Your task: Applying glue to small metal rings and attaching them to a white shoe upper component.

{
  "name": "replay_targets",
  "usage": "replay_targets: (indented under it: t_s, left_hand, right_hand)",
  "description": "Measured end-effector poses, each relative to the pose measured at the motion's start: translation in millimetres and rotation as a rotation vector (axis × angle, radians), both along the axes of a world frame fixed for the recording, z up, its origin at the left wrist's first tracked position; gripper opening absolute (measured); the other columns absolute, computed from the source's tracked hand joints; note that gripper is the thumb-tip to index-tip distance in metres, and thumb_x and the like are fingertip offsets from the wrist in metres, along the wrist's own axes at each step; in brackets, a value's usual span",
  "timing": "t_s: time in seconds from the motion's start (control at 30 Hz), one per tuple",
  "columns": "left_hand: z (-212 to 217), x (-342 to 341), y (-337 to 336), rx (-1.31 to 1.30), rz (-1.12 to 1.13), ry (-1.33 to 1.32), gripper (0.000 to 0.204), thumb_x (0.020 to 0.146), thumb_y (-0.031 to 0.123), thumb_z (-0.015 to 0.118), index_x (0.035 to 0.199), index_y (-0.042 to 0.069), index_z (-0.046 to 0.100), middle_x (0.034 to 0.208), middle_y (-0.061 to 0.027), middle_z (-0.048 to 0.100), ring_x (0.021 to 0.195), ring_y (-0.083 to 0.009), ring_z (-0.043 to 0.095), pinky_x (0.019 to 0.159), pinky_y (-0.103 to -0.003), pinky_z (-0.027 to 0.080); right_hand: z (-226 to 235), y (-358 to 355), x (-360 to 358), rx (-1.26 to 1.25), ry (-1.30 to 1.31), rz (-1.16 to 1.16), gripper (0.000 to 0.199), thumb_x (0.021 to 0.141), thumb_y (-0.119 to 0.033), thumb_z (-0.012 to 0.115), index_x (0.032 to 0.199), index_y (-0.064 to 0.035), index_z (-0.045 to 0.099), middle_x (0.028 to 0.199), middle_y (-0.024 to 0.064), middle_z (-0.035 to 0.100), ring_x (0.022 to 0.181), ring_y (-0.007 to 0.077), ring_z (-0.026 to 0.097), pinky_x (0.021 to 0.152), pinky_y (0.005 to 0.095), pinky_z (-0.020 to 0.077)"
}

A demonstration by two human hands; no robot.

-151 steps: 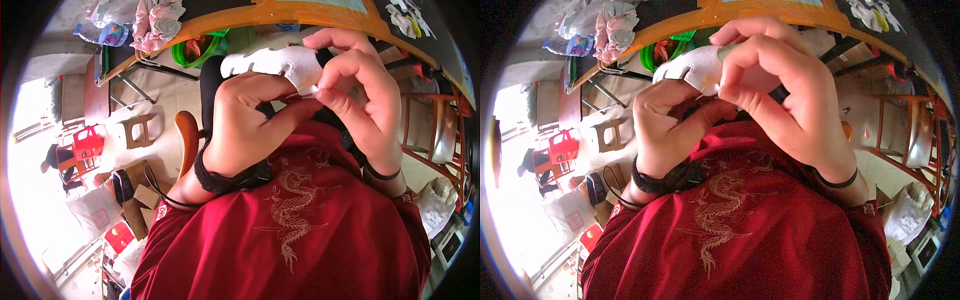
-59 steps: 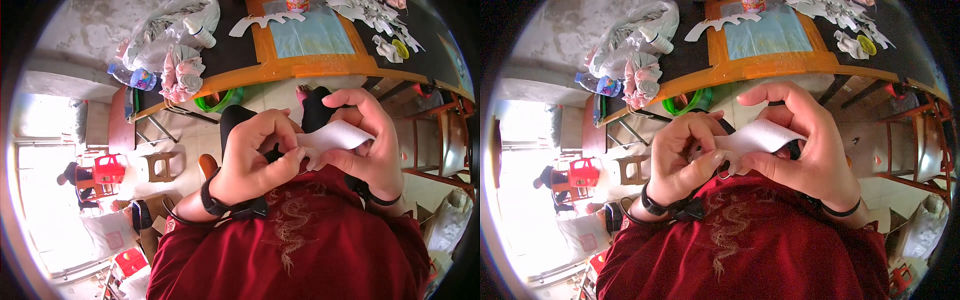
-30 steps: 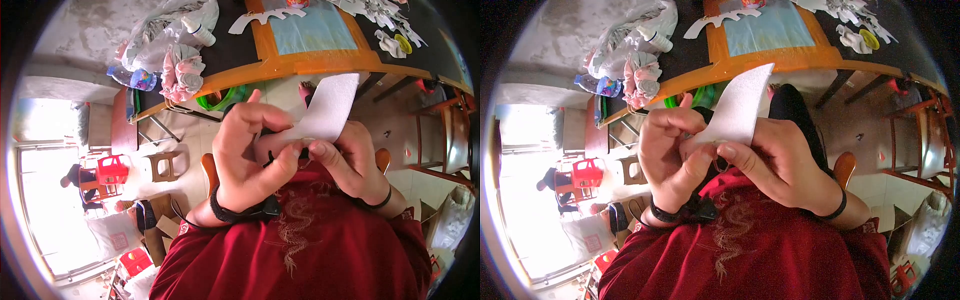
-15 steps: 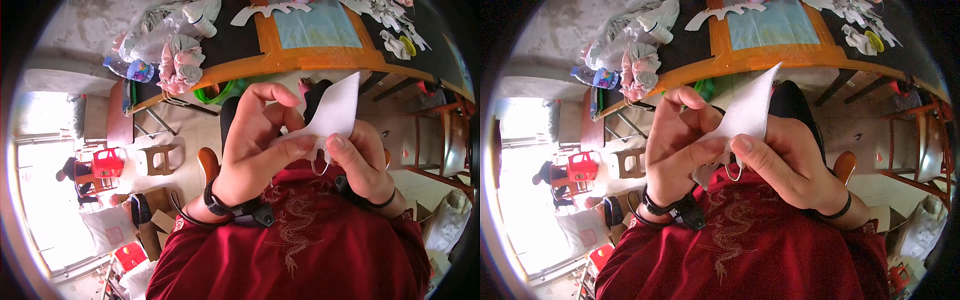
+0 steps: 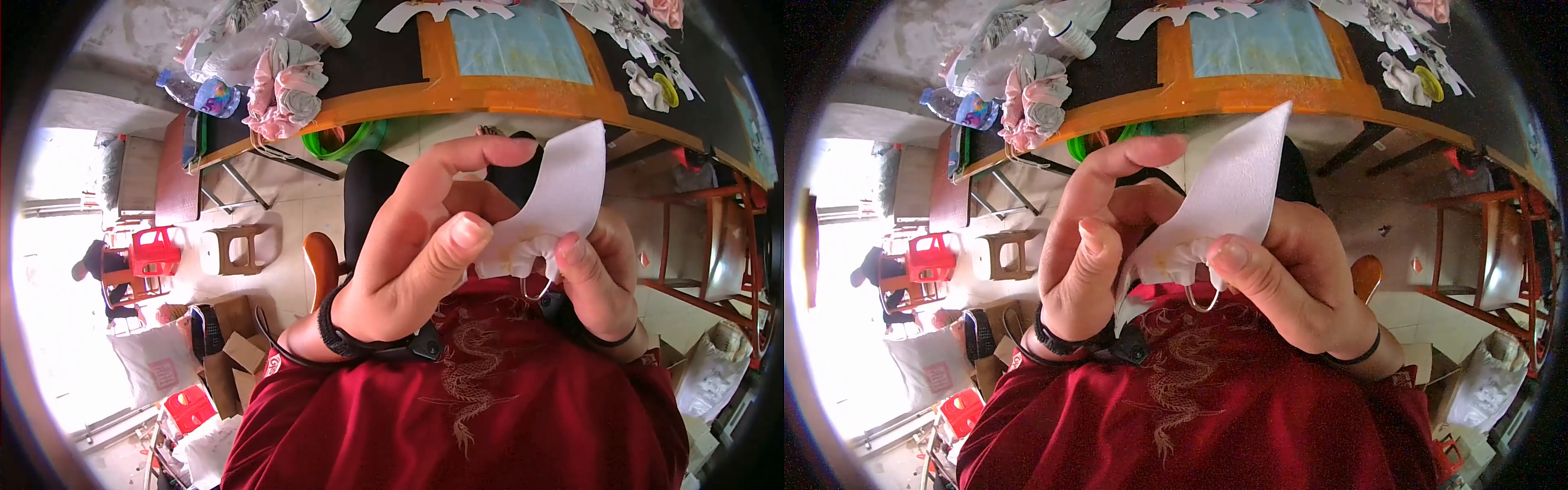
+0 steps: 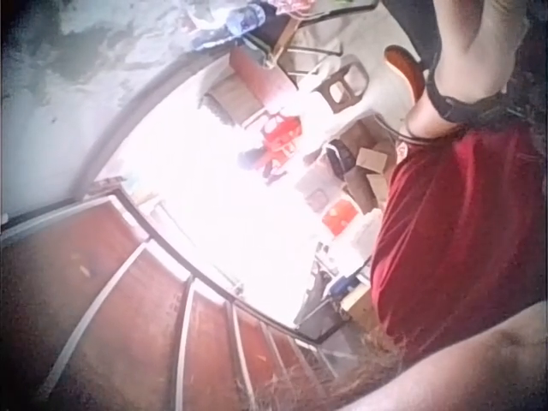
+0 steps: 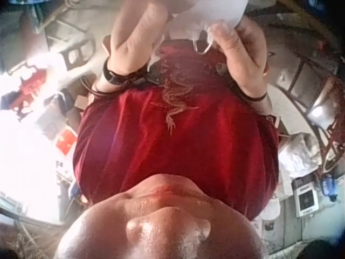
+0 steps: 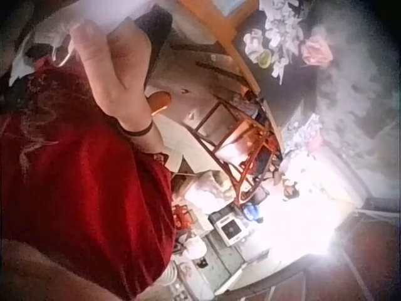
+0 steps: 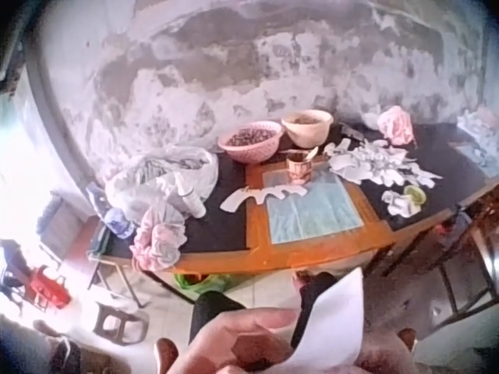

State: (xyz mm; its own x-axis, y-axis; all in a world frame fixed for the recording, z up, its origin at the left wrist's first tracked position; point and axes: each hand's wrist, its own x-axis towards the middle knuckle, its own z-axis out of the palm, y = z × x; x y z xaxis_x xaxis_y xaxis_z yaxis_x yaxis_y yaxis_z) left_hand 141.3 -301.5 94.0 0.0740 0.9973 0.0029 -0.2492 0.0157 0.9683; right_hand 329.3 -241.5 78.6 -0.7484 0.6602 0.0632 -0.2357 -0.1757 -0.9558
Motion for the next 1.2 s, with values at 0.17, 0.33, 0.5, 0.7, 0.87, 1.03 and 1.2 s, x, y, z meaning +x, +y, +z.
replay_targets:
  t_s: [0.17, 0.33, 0.5, 0.7, 0.87, 1.03, 1.2]
  left_hand:
    - [-0.4, -5.2, 0.9, 0.025, -0.047, -0.002, 0.035, 0.091, 0.022, 0.065, 0.111, -0.002, 0.051, 0.089, -0.0051, 0.059, 0.075, -0.0044, 0.051, 0.059, -0.021, 0.039]
    - [2.5, -0.8, 4.0, -0.178, -0.07, 0.047, 0.023, 0.092, 0.02, 0.062, 0.095, -0.003, 0.063, 0.078, -0.0026, 0.061, 0.067, -0.006, 0.053, 0.059, -0.021, 0.042]
    - [-14.2, 1.7, 6.3, -0.005, 0.156, 0.01, 0.025, 0.092, 0.02, 0.062, 0.101, -0.003, 0.064, 0.088, -0.0087, 0.067, 0.073, -0.0114, 0.06, 0.065, -0.023, 0.048]
    - [-12.1, 9.4, 0.6, 0.044, 0.217, 0.034, 0.016, 0.088, 0.006, 0.065, 0.101, -0.004, 0.067, 0.097, -0.0082, 0.063, 0.064, -0.007, 0.056, 0.054, -0.019, 0.04]
    - [-17.5, 12.6, 6.2, 0.365, 0.283, 0.279, 0.017, 0.092, 0.013, 0.06, 0.096, -0.004, 0.063, 0.09, -0.0129, 0.062, 0.066, -0.011, 0.058, 0.047, -0.018, 0.046]
    - [-17.0, 9.5, 11.7, 0.563, 0.34, 0.548, 0.017, 0.088, 0.014, 0.064, 0.093, -0.003, 0.067, 0.087, -0.0129, 0.062, 0.068, -0.0144, 0.058, 0.056, -0.024, 0.046]
    - [-16.8, 10.2, 6.6, 0.554, 0.393, 0.749, 0.015, 0.084, 0.012, 0.068, 0.092, 0.0, 0.072, 0.086, -0.013, 0.066, 0.071, -0.0191, 0.061, 0.063, -0.028, 0.047]
  right_hand:
    - [8.8, 5.7, -1.4, 0.139, -0.069, -0.025, 0.029, 0.096, -0.026, 0.054, 0.1, 0.0013, 0.061, 0.082, 0.0009, 0.06, 0.071, 0.0056, 0.05, 0.062, 0.0219, 0.0401]
    - [-7.8, 10.6, -9.7, 0.198, 0.033, -0.231, 0.02, 0.091, -0.017, 0.063, 0.095, 0.0, 0.053, 0.084, 0.0021, 0.056, 0.075, 0.0054, 0.048, 0.066, 0.0204, 0.039]
    - [-9.0, 10.2, -12.3, 0.583, 0.061, -0.538, 0.022, 0.083, -0.011, 0.072, 0.091, -0.0017, 0.053, 0.08, 0.0018, 0.056, 0.07, 0.0057, 0.047, 0.062, 0.0192, 0.0369]
    - [0.6, 14.0, -11.4, 0.96, -0.05, -0.587, 0.022, 0.07, -0.005, 0.081, 0.084, -0.0042, 0.064, 0.071, 0.0034, 0.061, 0.052, 0.0088, 0.047, 0.043, 0.0203, 0.0332]
    - [6.1, 13.8, -7.4, 0.917, -0.095, -0.608, 0.022, 0.068, -0.004, 0.081, 0.082, -0.0045, 0.064, 0.071, 0.0033, 0.063, 0.05, 0.0073, 0.048, 0.041, 0.021, 0.0329]
    - [12.9, 13.7, -1.2, 0.816, -0.155, -0.495, 0.02, 0.068, 0.004, 0.075, 0.082, -0.003, 0.061, 0.073, 0.0048, 0.059, 0.052, 0.0064, 0.044, 0.045, 0.0205, 0.0312]
    - [4.7, 14.2, -3.1, 0.832, -0.111, -0.522, 0.018, 0.068, 0.003, 0.075, 0.08, -0.0032, 0.063, 0.072, 0.0046, 0.061, 0.05, 0.0068, 0.045, 0.043, 0.0207, 0.0317]
